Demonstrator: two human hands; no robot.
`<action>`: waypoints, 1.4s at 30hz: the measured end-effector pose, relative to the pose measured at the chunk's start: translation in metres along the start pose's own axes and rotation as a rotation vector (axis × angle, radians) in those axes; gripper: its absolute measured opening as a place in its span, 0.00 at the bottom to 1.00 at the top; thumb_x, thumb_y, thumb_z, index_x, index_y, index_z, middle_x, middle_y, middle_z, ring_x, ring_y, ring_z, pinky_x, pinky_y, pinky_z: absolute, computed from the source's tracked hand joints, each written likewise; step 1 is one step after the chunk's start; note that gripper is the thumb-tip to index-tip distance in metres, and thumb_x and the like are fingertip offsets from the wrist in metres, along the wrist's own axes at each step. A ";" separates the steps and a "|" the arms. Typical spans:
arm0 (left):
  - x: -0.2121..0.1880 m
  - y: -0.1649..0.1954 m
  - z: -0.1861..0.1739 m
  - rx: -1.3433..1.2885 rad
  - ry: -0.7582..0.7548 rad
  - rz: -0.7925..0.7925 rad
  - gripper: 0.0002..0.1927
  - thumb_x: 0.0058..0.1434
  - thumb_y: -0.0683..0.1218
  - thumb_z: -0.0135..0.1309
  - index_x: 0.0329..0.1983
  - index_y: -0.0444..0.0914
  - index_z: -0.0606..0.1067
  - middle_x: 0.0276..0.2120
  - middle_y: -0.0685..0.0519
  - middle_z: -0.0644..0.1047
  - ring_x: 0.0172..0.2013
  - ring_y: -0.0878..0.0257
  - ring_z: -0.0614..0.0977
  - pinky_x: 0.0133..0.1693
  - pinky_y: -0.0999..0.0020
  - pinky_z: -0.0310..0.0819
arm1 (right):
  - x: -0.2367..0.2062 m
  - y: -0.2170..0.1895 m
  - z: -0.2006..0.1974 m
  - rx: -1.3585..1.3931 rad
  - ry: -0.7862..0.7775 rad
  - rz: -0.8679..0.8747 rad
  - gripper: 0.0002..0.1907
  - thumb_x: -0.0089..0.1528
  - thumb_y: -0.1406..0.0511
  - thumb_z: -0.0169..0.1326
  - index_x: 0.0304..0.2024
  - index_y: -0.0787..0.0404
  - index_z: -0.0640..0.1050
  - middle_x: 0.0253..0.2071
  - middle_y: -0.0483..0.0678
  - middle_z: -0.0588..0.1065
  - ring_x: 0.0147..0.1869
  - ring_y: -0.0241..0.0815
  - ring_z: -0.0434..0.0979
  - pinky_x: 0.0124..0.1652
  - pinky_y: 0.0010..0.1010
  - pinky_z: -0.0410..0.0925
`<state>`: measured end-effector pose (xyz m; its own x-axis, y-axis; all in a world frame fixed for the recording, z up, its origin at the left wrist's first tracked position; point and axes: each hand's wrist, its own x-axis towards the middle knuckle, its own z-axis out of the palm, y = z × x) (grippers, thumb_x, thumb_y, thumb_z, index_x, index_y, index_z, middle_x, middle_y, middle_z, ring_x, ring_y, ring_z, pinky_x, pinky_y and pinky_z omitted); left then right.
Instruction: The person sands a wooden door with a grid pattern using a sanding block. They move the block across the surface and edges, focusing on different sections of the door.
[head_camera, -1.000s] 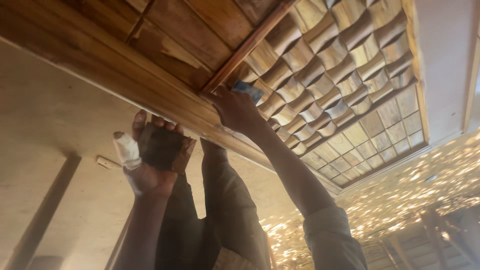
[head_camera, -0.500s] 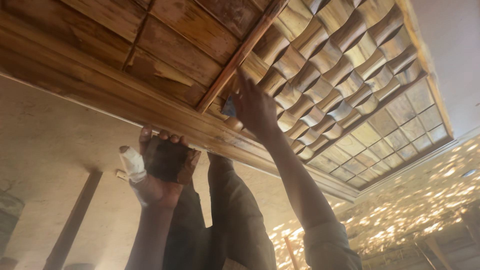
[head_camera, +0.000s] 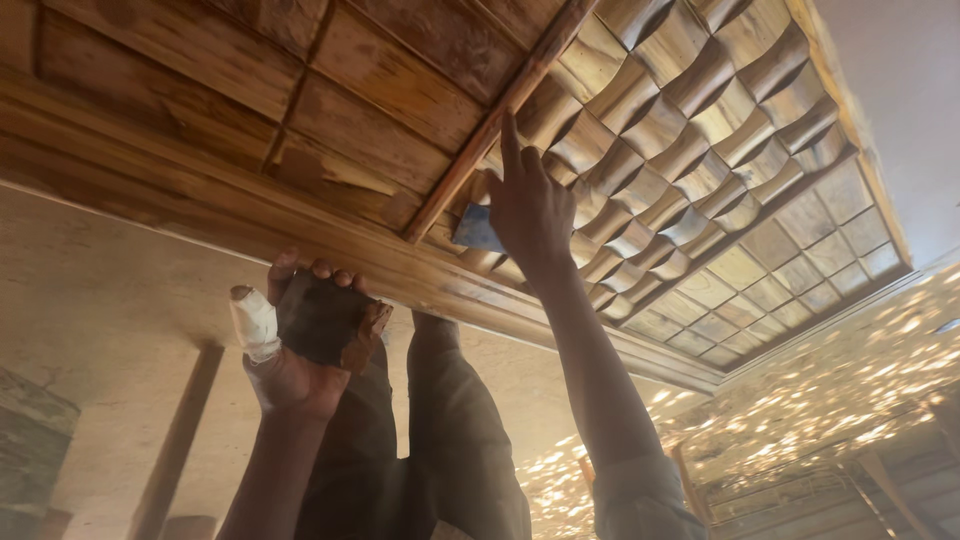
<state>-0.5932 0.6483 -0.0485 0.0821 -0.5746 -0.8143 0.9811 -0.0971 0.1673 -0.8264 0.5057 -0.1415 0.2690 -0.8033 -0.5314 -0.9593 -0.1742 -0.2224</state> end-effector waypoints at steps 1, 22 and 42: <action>0.001 0.004 0.002 0.018 0.052 -0.004 0.27 0.71 0.65 0.51 0.64 0.45 0.73 0.51 0.50 0.73 0.56 0.50 0.74 0.60 0.45 0.73 | 0.003 0.000 0.001 0.010 -0.044 0.010 0.35 0.65 0.65 0.53 0.74 0.58 0.60 0.37 0.49 0.77 0.22 0.38 0.75 0.16 0.30 0.66; 0.112 0.008 0.112 0.259 -0.097 -0.095 0.25 0.72 0.60 0.51 0.64 0.41 0.73 0.45 0.50 0.73 0.50 0.55 0.76 0.64 0.53 0.72 | -0.060 -0.093 -0.074 0.621 0.182 -0.153 0.32 0.59 0.60 0.64 0.65 0.57 0.73 0.33 0.46 0.71 0.34 0.43 0.77 0.30 0.36 0.72; 0.126 0.016 0.103 0.217 0.012 -0.124 0.32 0.65 0.67 0.56 0.61 0.41 0.75 0.48 0.49 0.77 0.53 0.50 0.79 0.60 0.46 0.75 | 0.059 -0.008 -0.020 1.611 0.374 0.521 0.34 0.71 0.65 0.48 0.78 0.59 0.54 0.24 0.37 0.62 0.26 0.26 0.59 0.25 0.22 0.57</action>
<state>-0.5851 0.4903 -0.0911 -0.0332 -0.5382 -0.8422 0.9234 -0.3390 0.1802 -0.8046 0.4479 -0.1548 -0.2720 -0.7038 -0.6563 0.1721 0.6354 -0.7527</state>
